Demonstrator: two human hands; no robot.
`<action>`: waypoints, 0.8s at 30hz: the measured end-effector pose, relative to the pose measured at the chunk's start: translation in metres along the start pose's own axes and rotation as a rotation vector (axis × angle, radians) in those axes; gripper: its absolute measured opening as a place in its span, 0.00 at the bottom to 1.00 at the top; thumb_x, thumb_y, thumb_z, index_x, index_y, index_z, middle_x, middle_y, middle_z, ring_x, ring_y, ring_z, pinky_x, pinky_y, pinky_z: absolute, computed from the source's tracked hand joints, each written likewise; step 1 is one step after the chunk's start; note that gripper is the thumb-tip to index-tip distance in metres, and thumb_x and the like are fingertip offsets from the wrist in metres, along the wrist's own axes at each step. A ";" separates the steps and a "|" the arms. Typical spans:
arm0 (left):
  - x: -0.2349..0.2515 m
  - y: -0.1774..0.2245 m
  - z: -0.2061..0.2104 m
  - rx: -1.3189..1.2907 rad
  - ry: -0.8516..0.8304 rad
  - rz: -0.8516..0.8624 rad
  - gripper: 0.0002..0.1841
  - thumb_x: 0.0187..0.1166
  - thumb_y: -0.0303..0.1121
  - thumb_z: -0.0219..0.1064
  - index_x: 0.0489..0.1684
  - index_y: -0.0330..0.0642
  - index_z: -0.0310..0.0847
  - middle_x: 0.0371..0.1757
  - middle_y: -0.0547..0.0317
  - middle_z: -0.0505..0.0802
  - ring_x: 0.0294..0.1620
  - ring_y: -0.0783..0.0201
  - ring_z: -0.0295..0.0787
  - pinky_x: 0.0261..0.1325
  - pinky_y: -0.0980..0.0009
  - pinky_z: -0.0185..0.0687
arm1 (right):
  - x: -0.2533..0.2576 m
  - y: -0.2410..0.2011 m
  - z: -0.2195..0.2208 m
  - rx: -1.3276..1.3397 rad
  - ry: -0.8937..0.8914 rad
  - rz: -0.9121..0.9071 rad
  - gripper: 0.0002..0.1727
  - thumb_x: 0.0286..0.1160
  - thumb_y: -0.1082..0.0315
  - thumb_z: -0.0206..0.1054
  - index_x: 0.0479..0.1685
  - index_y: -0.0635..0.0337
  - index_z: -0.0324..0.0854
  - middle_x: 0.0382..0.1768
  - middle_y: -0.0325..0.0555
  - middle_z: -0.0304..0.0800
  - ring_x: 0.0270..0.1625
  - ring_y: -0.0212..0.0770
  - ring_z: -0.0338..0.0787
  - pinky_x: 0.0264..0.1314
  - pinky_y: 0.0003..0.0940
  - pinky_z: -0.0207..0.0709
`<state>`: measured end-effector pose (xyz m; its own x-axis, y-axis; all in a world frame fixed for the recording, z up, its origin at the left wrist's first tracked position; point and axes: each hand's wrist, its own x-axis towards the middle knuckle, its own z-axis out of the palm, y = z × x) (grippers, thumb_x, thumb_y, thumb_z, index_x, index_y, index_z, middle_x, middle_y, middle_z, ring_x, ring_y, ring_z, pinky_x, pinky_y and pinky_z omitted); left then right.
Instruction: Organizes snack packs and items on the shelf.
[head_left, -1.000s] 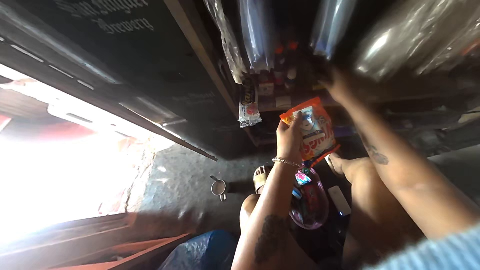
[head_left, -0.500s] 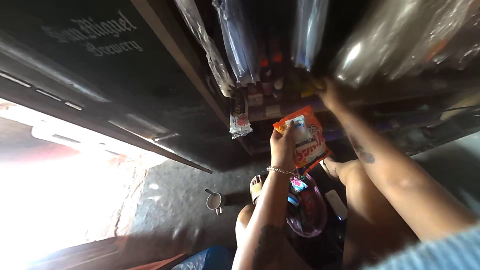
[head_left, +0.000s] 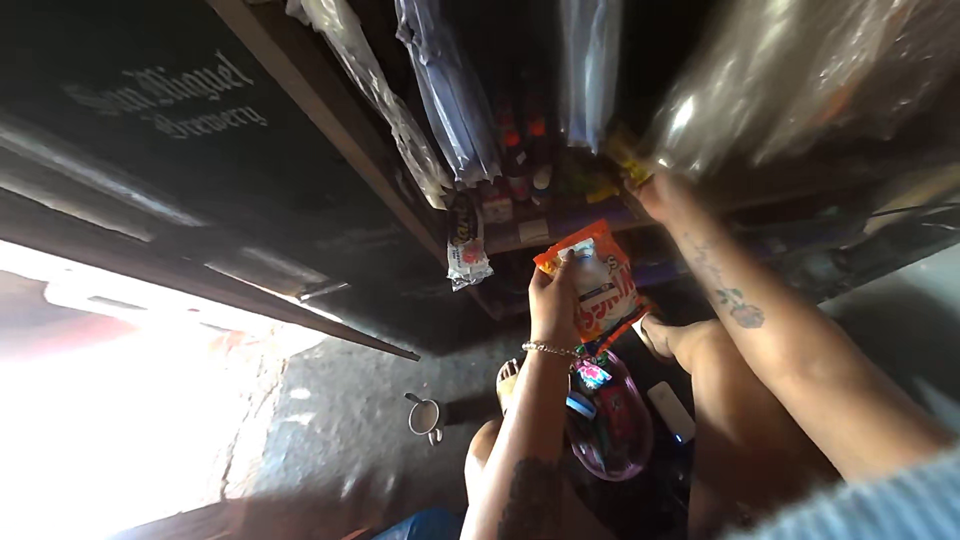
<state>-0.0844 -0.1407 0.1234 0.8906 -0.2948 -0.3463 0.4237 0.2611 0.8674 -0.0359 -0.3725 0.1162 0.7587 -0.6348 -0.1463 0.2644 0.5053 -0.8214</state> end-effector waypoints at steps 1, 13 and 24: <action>0.000 -0.001 0.000 0.000 0.000 0.004 0.13 0.88 0.34 0.61 0.61 0.35 0.77 0.38 0.49 0.92 0.35 0.61 0.92 0.40 0.65 0.91 | 0.001 0.001 -0.001 0.011 -0.011 -0.006 0.07 0.88 0.74 0.55 0.58 0.59 0.72 0.43 0.44 0.83 0.39 0.35 0.87 0.45 0.28 0.86; -0.005 -0.004 0.005 0.021 -0.023 -0.013 0.13 0.89 0.33 0.61 0.62 0.34 0.75 0.38 0.49 0.92 0.34 0.62 0.92 0.38 0.67 0.91 | 0.001 0.018 0.000 -0.947 0.035 -0.256 0.26 0.84 0.59 0.67 0.76 0.64 0.76 0.69 0.59 0.85 0.72 0.50 0.84 0.79 0.50 0.71; -0.005 -0.003 -0.001 0.037 -0.033 -0.014 0.14 0.89 0.34 0.60 0.63 0.34 0.75 0.39 0.48 0.91 0.34 0.61 0.92 0.39 0.65 0.91 | 0.012 0.044 0.004 -1.282 -0.333 -0.354 0.31 0.86 0.62 0.66 0.86 0.62 0.67 0.77 0.63 0.78 0.80 0.58 0.78 0.84 0.55 0.66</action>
<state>-0.0895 -0.1392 0.1225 0.8783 -0.3285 -0.3475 0.4295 0.2228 0.8751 -0.0124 -0.3557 0.0809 0.9204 -0.3546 0.1648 -0.1204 -0.6581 -0.7432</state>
